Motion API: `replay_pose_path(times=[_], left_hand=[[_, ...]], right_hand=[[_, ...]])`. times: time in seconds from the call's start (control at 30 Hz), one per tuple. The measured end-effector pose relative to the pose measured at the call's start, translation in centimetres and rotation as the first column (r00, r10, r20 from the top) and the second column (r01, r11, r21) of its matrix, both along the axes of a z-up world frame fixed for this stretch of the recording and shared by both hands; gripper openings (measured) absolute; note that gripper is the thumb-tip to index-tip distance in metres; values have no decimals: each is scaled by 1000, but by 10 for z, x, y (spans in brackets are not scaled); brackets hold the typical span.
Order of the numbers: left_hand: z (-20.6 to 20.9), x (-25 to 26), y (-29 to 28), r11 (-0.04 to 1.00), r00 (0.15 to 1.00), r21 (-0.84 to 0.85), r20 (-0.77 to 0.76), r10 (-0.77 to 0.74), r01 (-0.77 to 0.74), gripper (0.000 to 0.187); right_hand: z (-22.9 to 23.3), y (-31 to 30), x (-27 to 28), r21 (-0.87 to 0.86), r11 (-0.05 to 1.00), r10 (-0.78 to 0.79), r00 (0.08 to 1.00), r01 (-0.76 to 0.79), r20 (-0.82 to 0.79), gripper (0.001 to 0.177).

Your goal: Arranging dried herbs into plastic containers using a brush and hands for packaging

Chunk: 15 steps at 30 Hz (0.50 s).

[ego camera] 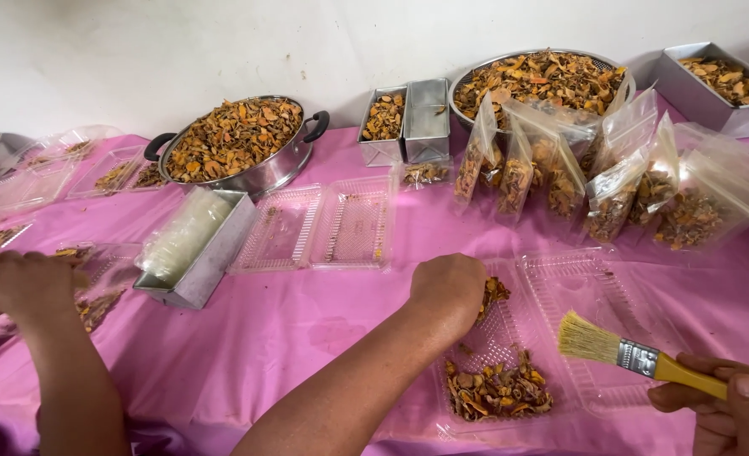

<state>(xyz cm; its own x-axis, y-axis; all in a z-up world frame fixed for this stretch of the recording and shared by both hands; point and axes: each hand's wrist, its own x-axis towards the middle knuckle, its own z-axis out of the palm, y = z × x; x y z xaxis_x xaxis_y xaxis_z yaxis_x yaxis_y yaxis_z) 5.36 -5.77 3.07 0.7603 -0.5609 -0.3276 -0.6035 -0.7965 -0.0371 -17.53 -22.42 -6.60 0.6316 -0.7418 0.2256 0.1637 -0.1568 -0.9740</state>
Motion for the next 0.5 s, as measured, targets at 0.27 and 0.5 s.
replay_pose_path(times=[0.27, 0.5], left_hand=[[11, -12, 8, 996, 992, 63, 102, -75, 69, 15], [-8, -60, 40, 890, 888, -371, -266, -374, 264, 6]], right_hand=[[-19, 0, 0, -54, 998, -31, 992, 38, 126, 29], [-36, -7, -4, -54, 997, -48, 988, 57, 145, 25]])
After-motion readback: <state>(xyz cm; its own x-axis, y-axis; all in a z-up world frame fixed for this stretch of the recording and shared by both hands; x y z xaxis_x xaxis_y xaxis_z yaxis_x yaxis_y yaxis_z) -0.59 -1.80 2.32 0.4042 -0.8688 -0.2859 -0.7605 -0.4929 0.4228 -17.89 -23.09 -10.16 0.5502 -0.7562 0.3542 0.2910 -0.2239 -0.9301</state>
